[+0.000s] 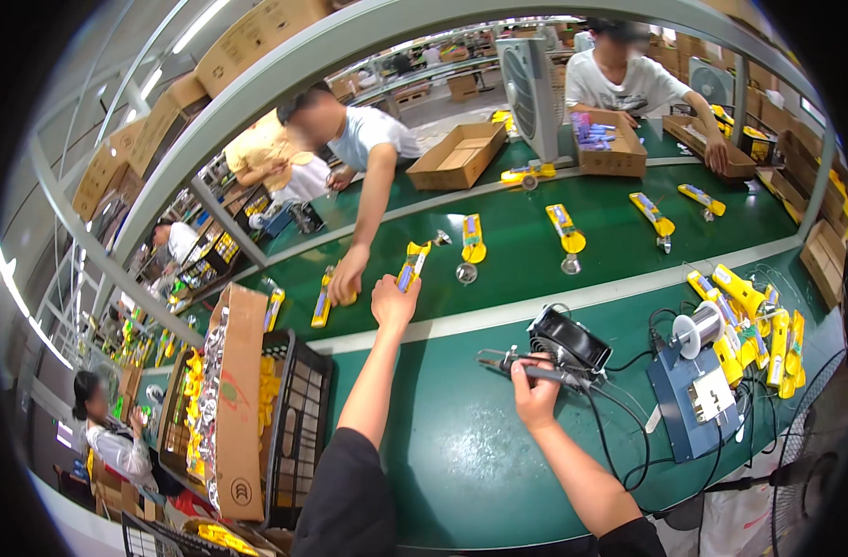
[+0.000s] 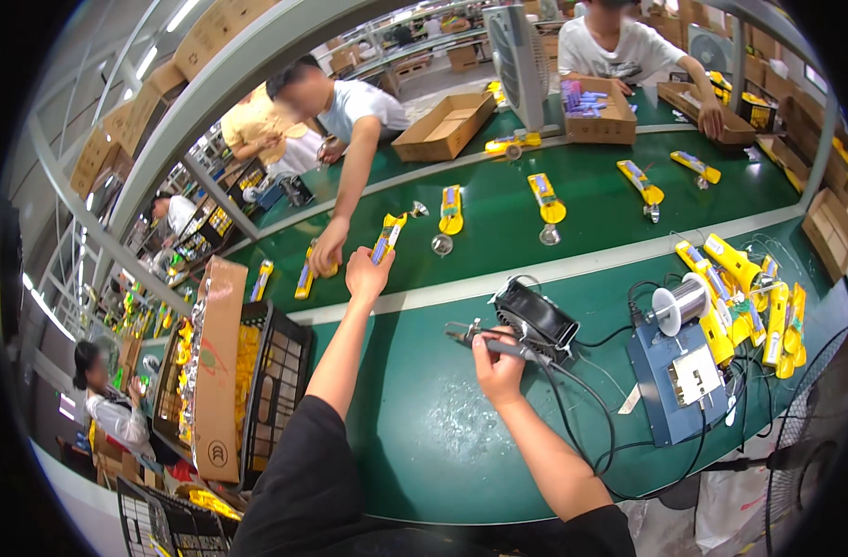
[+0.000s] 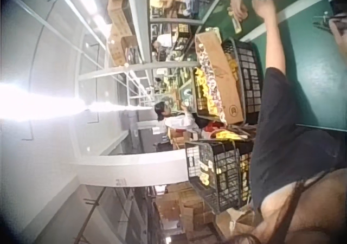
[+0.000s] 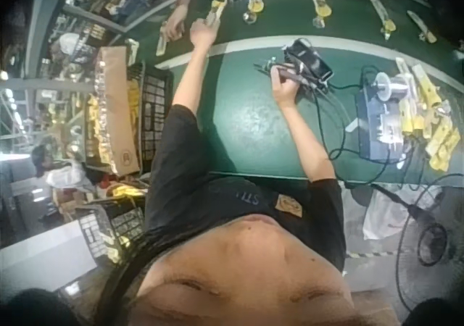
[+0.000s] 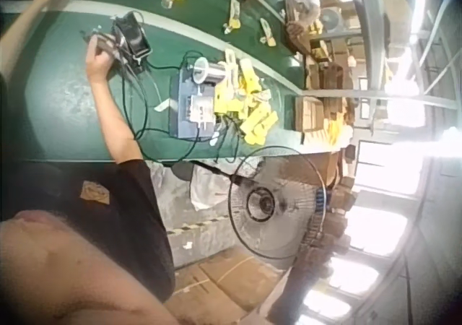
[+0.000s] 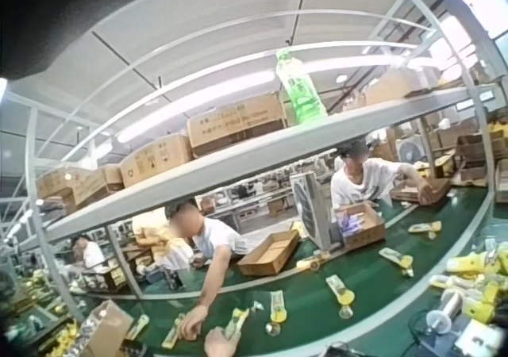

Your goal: The person assembles flashlights on a factory line by placing electronic components into casings, soldering the connections using a soldering iron, and setting the assembled flashlights onto a conveyor belt.

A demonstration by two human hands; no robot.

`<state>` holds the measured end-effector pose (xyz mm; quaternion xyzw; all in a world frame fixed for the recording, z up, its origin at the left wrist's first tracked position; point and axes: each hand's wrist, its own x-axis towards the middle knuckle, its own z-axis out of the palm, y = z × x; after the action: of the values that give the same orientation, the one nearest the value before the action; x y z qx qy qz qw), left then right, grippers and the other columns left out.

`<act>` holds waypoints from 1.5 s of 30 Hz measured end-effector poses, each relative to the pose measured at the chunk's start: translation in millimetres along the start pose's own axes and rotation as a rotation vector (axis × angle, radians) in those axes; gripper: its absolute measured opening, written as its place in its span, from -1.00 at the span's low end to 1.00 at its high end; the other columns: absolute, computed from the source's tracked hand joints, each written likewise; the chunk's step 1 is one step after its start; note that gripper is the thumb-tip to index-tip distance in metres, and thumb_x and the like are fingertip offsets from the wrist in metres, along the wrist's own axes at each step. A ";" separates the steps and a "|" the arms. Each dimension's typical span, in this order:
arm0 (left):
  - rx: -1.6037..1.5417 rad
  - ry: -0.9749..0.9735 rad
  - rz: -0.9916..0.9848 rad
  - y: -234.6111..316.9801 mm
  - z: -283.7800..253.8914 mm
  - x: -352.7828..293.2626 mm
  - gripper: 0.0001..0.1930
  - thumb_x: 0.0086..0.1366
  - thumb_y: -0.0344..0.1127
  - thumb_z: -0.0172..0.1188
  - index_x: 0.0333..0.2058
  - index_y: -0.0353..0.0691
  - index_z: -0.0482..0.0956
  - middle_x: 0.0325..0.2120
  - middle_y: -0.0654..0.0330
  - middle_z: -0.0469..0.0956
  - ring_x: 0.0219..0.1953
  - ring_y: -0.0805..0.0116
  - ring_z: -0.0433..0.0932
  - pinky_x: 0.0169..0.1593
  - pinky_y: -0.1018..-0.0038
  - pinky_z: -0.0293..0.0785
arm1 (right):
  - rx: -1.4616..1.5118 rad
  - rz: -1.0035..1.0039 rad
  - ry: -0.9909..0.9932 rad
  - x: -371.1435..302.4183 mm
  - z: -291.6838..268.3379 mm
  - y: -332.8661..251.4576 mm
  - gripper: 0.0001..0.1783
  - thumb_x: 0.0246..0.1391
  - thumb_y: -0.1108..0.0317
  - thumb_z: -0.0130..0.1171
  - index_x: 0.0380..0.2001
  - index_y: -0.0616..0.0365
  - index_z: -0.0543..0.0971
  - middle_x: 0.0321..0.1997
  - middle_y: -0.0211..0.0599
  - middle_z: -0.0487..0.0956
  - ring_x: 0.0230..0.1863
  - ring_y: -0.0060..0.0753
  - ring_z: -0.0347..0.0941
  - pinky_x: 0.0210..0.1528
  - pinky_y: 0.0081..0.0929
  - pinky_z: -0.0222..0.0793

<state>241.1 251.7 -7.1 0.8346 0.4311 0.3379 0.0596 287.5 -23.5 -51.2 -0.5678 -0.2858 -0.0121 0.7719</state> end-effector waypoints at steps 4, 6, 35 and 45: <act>0.195 -0.085 -0.150 13.4 39.0 18.7 -0.46 -0.06 0.10 0.16 -0.33 -0.33 0.40 -0.35 -0.01 0.45 -0.27 0.06 0.46 -0.25 0.22 0.39 | -0.013 0.002 -0.014 1.6 -0.8 -3.0 -0.87 -0.09 0.37 0.12 -0.52 0.18 0.42 -0.65 -0.59 0.32 -0.67 -0.83 0.12 -0.65 -0.79 0.02; 0.226 -0.177 -0.256 20.2 48.6 15.5 -0.42 -0.04 0.12 0.14 -0.28 -0.34 0.37 -0.30 -0.01 0.42 -0.20 0.03 0.42 -0.21 0.17 0.37 | -0.026 0.043 -0.034 1.2 -4.0 -0.8 -0.86 -0.09 0.34 0.12 -0.52 0.17 0.43 -0.66 -0.59 0.31 -0.68 -0.82 0.12 -0.65 -0.77 0.03; 0.346 -0.956 0.252 215.0 79.5 56.2 -0.46 -0.27 -0.16 0.29 -0.26 -0.34 0.47 -0.28 -0.04 0.49 -0.29 0.12 0.52 -0.32 0.35 0.48 | -0.002 0.069 -0.027 5.9 -4.8 -7.8 -0.83 -0.06 0.31 0.10 -0.52 0.20 0.45 -0.61 -0.46 0.36 -0.66 -0.72 0.24 -0.61 -0.72 0.16; -0.004 -0.497 0.874 78.0 -116.9 -12.4 -0.57 -0.10 -0.39 0.19 -0.20 -0.22 0.28 -0.27 0.02 0.37 -0.17 0.04 0.35 -0.10 0.27 0.30 | -0.021 -0.017 0.001 4.3 -4.3 -4.0 -0.83 -0.14 0.38 0.12 -0.62 0.26 0.43 -0.62 -0.38 0.37 -0.71 -0.63 0.26 -0.66 -0.65 0.15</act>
<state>217.1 171.4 106.3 0.9922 0.0135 0.1231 0.0149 291.5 -27.4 -46.6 -0.5734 -0.2902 -0.0220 0.7658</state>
